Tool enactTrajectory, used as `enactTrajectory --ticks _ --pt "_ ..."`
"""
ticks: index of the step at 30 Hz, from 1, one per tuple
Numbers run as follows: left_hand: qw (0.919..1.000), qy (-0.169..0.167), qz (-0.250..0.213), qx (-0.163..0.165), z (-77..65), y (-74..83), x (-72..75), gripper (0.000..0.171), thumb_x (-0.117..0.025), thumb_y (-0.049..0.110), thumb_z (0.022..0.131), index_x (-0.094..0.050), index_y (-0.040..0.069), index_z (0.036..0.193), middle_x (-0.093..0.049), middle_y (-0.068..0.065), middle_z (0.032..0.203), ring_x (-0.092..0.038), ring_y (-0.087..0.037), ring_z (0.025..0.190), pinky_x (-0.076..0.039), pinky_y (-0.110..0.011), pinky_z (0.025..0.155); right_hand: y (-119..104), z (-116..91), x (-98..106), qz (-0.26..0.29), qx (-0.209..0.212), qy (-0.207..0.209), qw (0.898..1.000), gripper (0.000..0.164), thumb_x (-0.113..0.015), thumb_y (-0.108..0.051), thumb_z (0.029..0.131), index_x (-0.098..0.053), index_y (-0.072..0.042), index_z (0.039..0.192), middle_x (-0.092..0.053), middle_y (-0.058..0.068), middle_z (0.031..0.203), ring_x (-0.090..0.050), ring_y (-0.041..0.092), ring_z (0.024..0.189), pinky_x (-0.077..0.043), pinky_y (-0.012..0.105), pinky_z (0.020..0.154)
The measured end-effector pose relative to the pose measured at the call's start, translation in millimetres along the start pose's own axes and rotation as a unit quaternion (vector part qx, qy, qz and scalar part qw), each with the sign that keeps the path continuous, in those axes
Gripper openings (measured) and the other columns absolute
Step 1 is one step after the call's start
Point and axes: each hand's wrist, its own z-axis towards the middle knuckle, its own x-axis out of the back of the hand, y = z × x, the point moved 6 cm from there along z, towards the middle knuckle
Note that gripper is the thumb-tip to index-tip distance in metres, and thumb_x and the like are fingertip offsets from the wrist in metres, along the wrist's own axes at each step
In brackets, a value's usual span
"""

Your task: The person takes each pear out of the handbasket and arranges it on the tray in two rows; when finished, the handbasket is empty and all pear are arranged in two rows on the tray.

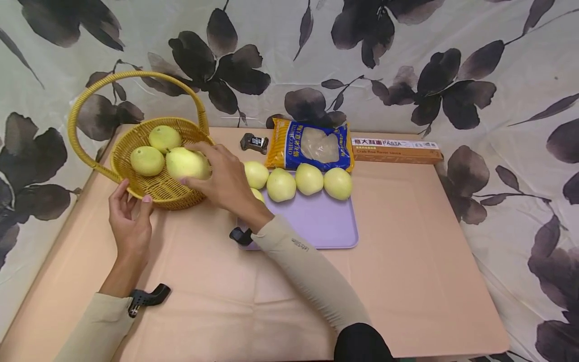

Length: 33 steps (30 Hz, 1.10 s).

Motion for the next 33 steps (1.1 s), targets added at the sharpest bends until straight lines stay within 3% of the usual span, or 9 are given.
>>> enactTrajectory --ticks 3,8,15,20,25,33 --pt "1.0000 0.002 -0.005 0.003 0.0 0.1 0.7 0.062 -0.060 0.017 0.109 -0.032 0.025 0.163 -0.026 0.002 0.175 -0.030 -0.029 0.159 -0.036 -0.053 0.129 11.6 -16.9 23.4 0.034 -0.013 0.020 0.999 0.063 -0.092 -0.035 0.085 -0.066 -0.025 0.141 -0.068 0.003 0.133 -0.072 0.018 0.114 -0.064 0.030 0.092" --pt "1.0000 0.000 0.000 0.004 0.1 2.2 1.7 0.062 -0.060 0.017 0.109 -0.032 0.027 0.163 -0.024 0.002 0.176 -0.029 -0.028 0.160 -0.036 -0.052 0.129 38.9 -49.8 58.4 0.053 -0.047 0.054 0.996 0.062 -0.094 -0.028 0.084 -0.068 -0.022 0.140 -0.070 0.004 0.134 -0.068 0.019 0.119 -0.065 0.032 0.093" --pt "1.0000 0.000 0.010 0.001 0.9 2.1 3.7 0.061 -0.058 0.017 0.110 -0.030 0.027 0.164 -0.024 0.002 0.175 -0.029 -0.029 0.160 -0.036 -0.052 0.129 81.9 -95.2 85.5 -0.014 -0.099 0.075 0.992 0.059 -0.092 -0.038 0.084 -0.069 -0.025 0.138 -0.073 -0.003 0.129 -0.067 0.016 0.115 -0.060 0.037 0.097" --pt "1.0000 -0.001 -0.002 -0.002 1.0 3.0 2.7 0.062 -0.059 0.016 0.109 -0.031 0.025 0.164 -0.025 -0.001 0.175 -0.030 -0.029 0.159 -0.037 -0.052 0.129 101.8 -118.3 87.9 -0.063 -0.130 0.056 0.988 0.059 -0.090 -0.040 0.084 -0.070 -0.020 0.137 -0.075 0.003 0.123 -0.068 0.023 0.106 -0.059 0.045 0.092" --pt "0.9999 -0.006 -0.015 -0.003 0.8 2.7 0.7 0.063 -0.059 0.015 0.109 -0.031 0.024 0.164 -0.024 -0.002 0.175 -0.029 -0.029 0.159 -0.035 -0.052 0.129 118.8 -134.1 80.0 -0.100 -0.147 0.045 0.983 0.061 -0.089 -0.043 0.085 -0.067 -0.019 0.136 -0.072 0.004 0.113 -0.065 0.022 0.093 -0.058 0.041 0.081" --pt "0.9998 -0.005 -0.017 0.006 -0.3 -0.8 -0.4 0.062 -0.060 0.015 0.109 -0.032 0.025 0.163 -0.025 -0.002 0.174 -0.030 -0.029 0.158 -0.035 -0.052 0.129 137.0 -137.0 67.2 -0.097 -0.153 0.048 0.982 0.062 -0.085 -0.045 0.090 -0.063 -0.024 0.144 -0.068 0.001 0.136 -0.064 0.022 0.121 -0.055 0.046 0.104"
